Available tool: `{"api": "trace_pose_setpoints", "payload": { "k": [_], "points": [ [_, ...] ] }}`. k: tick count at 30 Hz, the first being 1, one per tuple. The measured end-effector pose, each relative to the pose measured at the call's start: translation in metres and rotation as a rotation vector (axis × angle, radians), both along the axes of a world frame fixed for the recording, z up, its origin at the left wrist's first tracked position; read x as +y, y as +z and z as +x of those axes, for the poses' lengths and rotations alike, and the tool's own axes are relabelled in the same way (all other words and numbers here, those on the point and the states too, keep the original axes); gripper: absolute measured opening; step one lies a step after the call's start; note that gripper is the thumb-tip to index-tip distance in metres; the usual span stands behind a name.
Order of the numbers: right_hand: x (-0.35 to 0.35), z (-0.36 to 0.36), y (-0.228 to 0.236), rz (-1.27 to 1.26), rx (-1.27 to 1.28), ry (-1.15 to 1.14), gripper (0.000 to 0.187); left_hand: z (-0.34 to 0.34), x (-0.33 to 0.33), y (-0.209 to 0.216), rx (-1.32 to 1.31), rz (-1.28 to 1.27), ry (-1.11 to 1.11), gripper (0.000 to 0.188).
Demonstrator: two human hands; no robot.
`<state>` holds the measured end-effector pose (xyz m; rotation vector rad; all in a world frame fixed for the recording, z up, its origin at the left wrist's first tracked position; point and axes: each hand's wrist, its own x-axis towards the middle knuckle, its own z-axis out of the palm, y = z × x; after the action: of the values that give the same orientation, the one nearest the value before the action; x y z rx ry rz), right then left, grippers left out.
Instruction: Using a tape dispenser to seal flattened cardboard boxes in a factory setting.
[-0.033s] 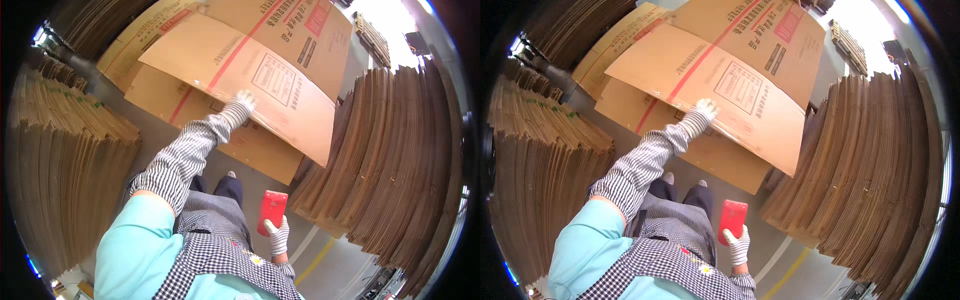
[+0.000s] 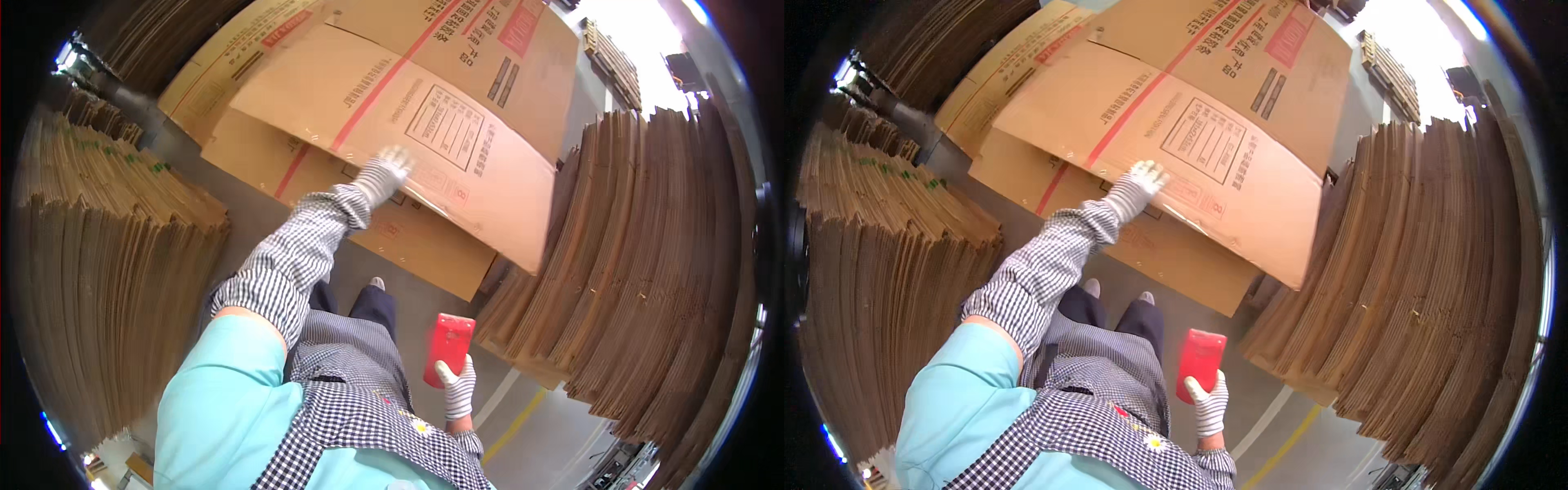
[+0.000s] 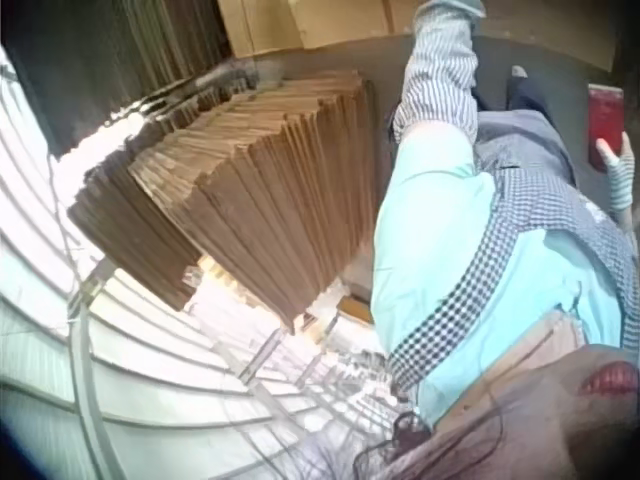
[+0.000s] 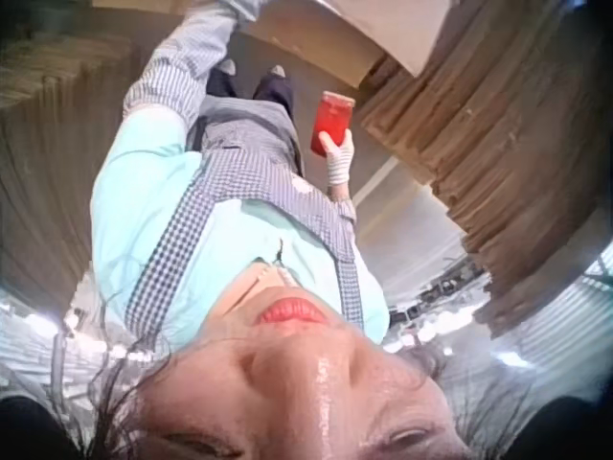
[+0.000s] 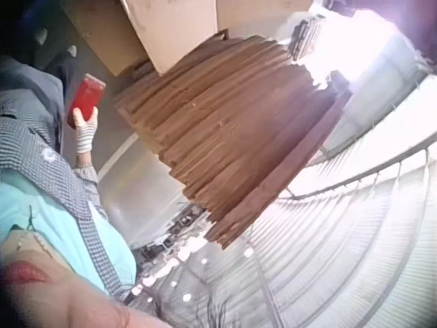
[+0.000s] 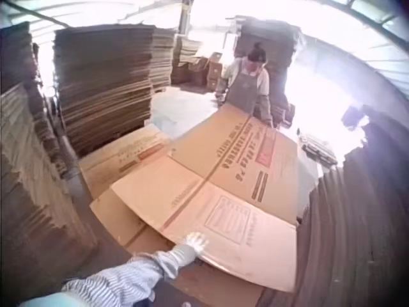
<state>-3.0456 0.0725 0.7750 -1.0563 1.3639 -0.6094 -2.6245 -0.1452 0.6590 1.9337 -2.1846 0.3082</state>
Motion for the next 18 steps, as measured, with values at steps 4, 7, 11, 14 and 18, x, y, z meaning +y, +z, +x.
{"api": "trace_pose_setpoints", "payload": {
  "k": [4, 7, 11, 14, 18],
  "points": [
    [-0.03, -0.055, -0.018, 0.071, 0.056, -0.027, 0.045, 0.015, 0.004, -0.043, -0.054, 0.227, 0.026, 0.055],
    [-0.061, -0.048, -0.031, 0.157, -0.068, 0.001, 0.048, 0.017, 0.013, -0.027, 0.055, 0.582, 0.082, 0.079],
    [-0.111, 0.036, -0.006, 0.314, -0.243, 0.184, 0.063, 0.012, 0.039, -0.034, 0.349, 0.039, 0.305, 0.071],
    [-0.118, 0.063, -0.012, 0.152, -0.238, 0.35, 0.064, -0.026, 0.102, -0.043, 1.402, 0.288, 0.185, 0.056],
    [-0.124, 0.114, 0.005, 0.223, -0.297, 0.594, 0.079, -0.094, 0.18, 0.003, 2.539, 0.689, -0.128, 0.114]
  ]
}}
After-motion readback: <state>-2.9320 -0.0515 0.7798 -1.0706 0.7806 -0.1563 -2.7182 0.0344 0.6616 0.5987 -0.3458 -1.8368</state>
